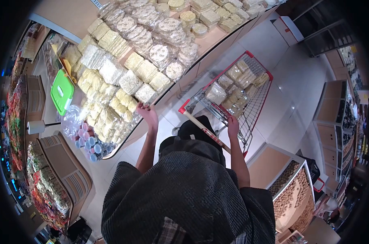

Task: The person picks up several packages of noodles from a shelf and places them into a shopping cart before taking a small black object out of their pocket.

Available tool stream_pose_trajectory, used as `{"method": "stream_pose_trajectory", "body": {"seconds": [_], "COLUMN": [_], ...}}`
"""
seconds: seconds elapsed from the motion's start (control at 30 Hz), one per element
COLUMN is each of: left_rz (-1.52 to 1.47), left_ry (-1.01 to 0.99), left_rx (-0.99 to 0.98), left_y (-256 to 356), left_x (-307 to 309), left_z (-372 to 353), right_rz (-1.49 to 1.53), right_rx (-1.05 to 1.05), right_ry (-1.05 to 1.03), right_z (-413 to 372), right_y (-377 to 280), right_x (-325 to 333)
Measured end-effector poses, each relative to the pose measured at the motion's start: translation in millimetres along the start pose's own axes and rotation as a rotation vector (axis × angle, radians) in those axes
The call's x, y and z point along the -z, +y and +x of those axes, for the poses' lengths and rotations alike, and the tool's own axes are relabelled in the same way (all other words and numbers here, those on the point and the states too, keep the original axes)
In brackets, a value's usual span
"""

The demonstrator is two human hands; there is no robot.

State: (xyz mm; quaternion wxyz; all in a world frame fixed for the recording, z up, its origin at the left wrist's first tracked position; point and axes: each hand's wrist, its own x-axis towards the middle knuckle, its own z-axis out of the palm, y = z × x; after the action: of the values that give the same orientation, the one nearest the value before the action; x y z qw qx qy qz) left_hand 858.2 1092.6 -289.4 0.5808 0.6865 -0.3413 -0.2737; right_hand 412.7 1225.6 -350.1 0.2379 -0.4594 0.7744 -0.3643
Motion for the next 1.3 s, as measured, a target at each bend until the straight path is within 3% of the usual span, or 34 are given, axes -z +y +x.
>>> {"method": "stream_pose_trajectory", "body": {"seconds": [0.17, 0.3, 0.4, 0.43, 0.47, 0.9, 1.3], "left_rz": [0.232, 0.444, 0.747, 0.79, 0.749, 0.695, 0.785], "left_ry": [-0.514, -0.894, -1.069, -1.101, -1.153, -1.127, -1.195], "left_rx": [-0.476, -0.755, -0.76, -0.756, -0.636, -0.679, -0.629], "left_y": [84.7, 80.4, 43.6, 50.7, 55.8, 66.3, 87.6], "left_x": [-85.3, -120.0, -130.6, -133.1, -132.3, -144.8, -239.5], "left_z": [-81.2, -120.6, -138.9, -138.8, -135.4, -135.0, -111.6], "right_rz": [-0.042, -0.359, -0.505, -0.558, -0.532, -0.434, -0.419], "right_rx": [-0.036, 0.029, 0.003, 0.151, 0.17, 0.182, 0.091], "right_ry": [-0.022, 0.025, 0.047, 0.12, 0.093, 0.205, 0.212], "right_z": [-2.4, -28.2, -57.1, -63.0, -64.7, -50.2, 31.6], "right_y": [-9.0, -16.2, -27.6, -7.6, -13.6, -26.2, -23.4], "right_x": [9.6, 25.1, 33.4, 27.2, 31.9, 34.2, 47.5]}}
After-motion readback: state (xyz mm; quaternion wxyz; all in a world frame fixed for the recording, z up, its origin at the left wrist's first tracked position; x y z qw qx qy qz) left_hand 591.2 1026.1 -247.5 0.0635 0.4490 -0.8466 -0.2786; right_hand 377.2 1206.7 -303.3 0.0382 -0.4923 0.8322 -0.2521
